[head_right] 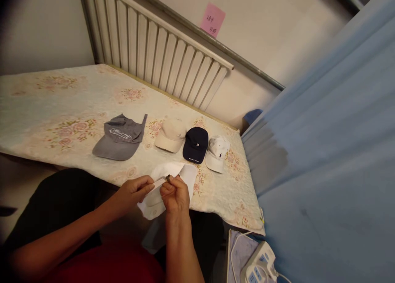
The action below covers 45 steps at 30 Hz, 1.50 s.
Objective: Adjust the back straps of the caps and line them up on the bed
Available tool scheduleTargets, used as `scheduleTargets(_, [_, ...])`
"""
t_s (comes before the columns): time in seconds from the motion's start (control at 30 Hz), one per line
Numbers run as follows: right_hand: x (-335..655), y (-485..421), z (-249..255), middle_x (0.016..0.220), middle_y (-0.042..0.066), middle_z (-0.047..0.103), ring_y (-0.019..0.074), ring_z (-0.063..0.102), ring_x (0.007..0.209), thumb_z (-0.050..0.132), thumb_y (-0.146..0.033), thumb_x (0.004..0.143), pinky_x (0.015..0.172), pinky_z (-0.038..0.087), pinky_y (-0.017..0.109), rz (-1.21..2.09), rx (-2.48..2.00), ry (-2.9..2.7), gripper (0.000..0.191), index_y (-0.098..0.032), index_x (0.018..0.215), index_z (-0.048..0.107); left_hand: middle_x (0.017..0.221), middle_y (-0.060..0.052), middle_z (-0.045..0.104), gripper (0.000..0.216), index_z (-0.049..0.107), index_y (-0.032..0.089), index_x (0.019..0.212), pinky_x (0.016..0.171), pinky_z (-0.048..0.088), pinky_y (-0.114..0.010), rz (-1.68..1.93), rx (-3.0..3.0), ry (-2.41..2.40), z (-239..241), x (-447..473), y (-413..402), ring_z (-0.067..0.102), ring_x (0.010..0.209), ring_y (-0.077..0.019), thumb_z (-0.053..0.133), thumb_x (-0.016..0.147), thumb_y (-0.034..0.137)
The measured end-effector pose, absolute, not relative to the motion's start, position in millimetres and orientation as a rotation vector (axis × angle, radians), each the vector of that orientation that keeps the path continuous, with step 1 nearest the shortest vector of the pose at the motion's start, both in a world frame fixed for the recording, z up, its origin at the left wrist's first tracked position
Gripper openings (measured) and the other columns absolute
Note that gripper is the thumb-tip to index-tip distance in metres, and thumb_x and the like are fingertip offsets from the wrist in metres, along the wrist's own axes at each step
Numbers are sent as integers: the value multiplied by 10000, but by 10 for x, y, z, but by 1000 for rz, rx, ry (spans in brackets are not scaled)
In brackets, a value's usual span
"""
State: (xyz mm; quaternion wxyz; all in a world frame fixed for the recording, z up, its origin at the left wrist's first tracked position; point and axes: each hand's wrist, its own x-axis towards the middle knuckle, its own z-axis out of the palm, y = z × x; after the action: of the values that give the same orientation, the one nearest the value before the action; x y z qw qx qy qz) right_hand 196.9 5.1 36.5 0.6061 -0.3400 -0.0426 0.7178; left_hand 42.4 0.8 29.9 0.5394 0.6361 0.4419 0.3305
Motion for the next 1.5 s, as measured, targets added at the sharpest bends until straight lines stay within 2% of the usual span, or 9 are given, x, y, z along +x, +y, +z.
scheduleTargets(0.37, [1948,43,301,516,-73,517,15,338,395,632,-9,568,394,263,120,1630,-785,-173,244,-178,651,475,511,66,410,287,495,188,671,515,298,-225,805,1433,1064,218,468,42,393,511,-114,495,819,434])
scheduleTargets(0.6, [1916,31,238,529,-68,551,26,405,408,659,-50,582,401,280,125,1621,-758,-283,211,-170,715,550,640,50,483,305,505,187,760,508,368,-209,916,1116,926,128,496,5,448,548,-101,486,860,475])
scheduleTargets(0.7, [1896,31,231,573,-54,593,41,484,465,668,-51,588,456,372,136,1587,-750,-295,232,-163,775,589,878,-12,599,282,558,189,901,641,485,-250,988,1121,900,128,523,-54,576,748,-145,464,885,454])
scheduleTargets(0.77, [1890,32,237,612,-42,614,51,524,504,680,-60,585,476,394,142,1578,-754,-300,242,-161,785,588,1161,-70,562,281,574,183,917,801,515,-303,1086,1188,879,131,541,-95,591,973,-186,448,897,433])
scheduleTargets(0.9, [1892,28,244,530,-85,523,-5,318,366,702,-96,586,375,218,123,1575,-786,-333,253,-147,792,565,1391,-101,437,288,572,176,782,1063,374,-362,1166,1453,949,157,561,-148,456,1255,-232,430,907,394])
scheduleTargets(1.0, [1870,18,234,488,-120,445,-6,235,352,702,-127,594,376,161,141,1459,-843,-350,277,-169,804,526,1461,-101,399,264,581,185,818,1124,285,-369,1121,1519,969,180,569,-159,389,1330,-227,428,908,380])
scheduleTargets(1.23, [1820,22,291,503,-140,420,28,358,386,658,-168,676,445,259,173,1041,-958,-571,390,-203,1048,546,1486,-99,392,234,530,197,797,1117,293,-385,1079,1413,927,303,569,-100,387,1343,-238,448,896,392])
scheduleTargets(1.37, [1896,39,319,553,-61,576,87,532,499,598,-240,753,575,415,229,1004,-1096,-763,257,-143,988,628,1488,-71,397,248,521,199,772,1077,341,-407,1093,1363,903,447,532,-18,433,1302,-267,446,901,397])
scheduleTargets(1.5, [1938,33,360,611,-34,631,123,607,614,569,-193,747,672,465,262,920,-1169,-904,256,-152,989,641,1469,-59,427,245,517,200,769,1077,325,-416,1114,1364,864,556,490,67,461,1274,-272,473,899,404])
